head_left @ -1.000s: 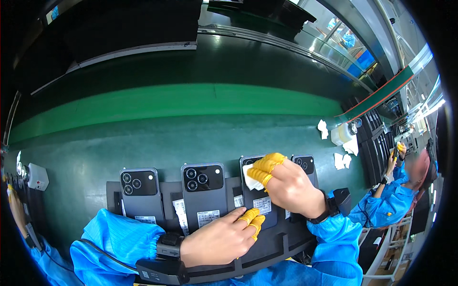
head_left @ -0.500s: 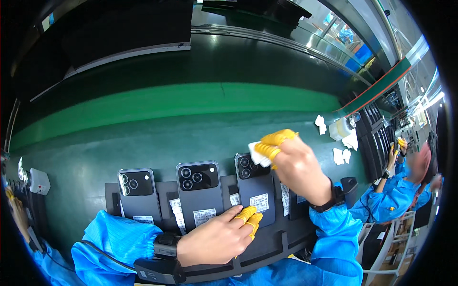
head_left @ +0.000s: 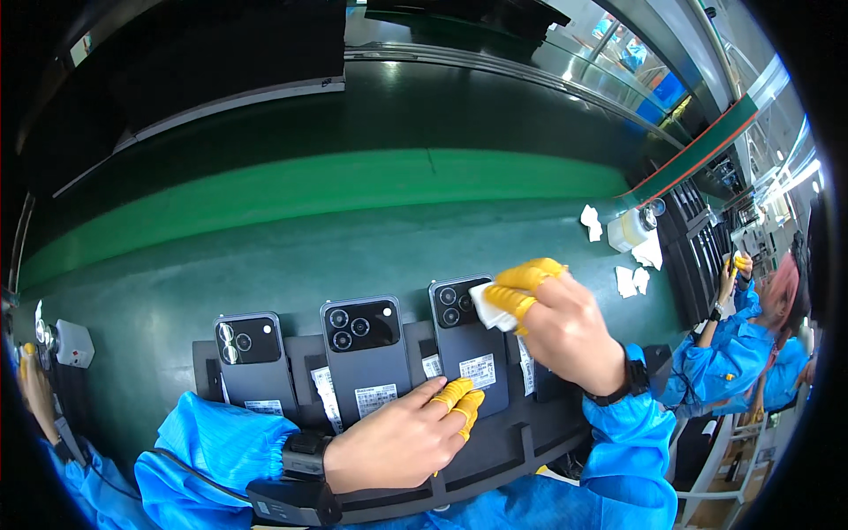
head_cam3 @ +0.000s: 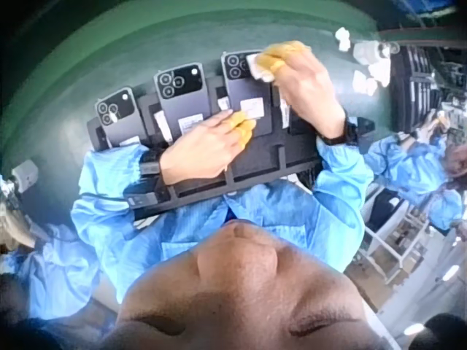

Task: Cleaning the back and camera lenses of mobile phones on an assembly line using a cloth and liquid cleaner.

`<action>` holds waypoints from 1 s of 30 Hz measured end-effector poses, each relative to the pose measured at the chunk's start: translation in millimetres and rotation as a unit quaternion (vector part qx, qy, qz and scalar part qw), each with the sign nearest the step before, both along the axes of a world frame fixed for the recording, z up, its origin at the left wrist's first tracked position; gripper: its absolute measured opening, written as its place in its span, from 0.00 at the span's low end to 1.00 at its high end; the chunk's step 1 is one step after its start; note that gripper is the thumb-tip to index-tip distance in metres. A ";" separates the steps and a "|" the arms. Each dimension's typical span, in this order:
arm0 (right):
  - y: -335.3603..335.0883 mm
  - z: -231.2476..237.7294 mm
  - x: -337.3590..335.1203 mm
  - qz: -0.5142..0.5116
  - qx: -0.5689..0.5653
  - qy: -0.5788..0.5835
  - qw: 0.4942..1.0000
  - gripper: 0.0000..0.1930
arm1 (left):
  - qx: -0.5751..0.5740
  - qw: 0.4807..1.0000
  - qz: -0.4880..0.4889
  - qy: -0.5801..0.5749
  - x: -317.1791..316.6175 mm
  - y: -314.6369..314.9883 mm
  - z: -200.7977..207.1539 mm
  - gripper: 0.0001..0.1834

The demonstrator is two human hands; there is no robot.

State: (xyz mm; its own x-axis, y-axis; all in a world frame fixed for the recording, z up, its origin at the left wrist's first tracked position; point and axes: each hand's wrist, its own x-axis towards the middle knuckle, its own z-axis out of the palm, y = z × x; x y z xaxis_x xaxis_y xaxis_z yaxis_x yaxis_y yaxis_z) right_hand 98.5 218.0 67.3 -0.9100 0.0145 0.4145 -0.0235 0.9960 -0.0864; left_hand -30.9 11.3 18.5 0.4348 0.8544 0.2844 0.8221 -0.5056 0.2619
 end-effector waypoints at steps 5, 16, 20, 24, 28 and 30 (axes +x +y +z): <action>4.3 -17.9 -20.3 0.051 -0.012 0.012 0.999 0.15 | -0.023 1.000 -0.014 -0.004 0.3 -0.1 -0.1 0.19; -10.2 -29.5 -29.3 0.104 0.031 0.036 0.993 0.12 | -0.021 1.000 -0.012 0.002 0.8 2.3 1.6 0.19; 14.1 -21.7 -31.1 0.032 0.120 0.006 0.992 0.06 | -0.037 0.999 -0.014 -0.010 -0.4 0.6 -0.6 0.18; 23.7 -7.2 -5.7 -0.042 0.102 0.009 0.994 0.08 | -0.010 1.000 -0.005 0.000 3.5 2.2 -1.8 0.19; 10.8 -13.3 -9.4 -0.028 0.050 0.025 0.998 0.15 | -0.023 1.000 -0.006 0.004 2.8 2.8 -0.3 0.19; 5.1 -19.7 -18.9 0.017 0.035 0.043 0.998 0.16 | -0.002 1.000 -0.002 -0.006 4.3 3.2 -2.4 0.19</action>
State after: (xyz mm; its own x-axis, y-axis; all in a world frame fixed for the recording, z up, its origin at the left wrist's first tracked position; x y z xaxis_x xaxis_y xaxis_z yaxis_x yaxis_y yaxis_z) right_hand 79.5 223.2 47.6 -0.8706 -0.0478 0.4897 -0.0624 0.9980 -0.0137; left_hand -26.6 14.5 16.1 0.4342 0.8539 0.2868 0.8169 -0.5075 0.2741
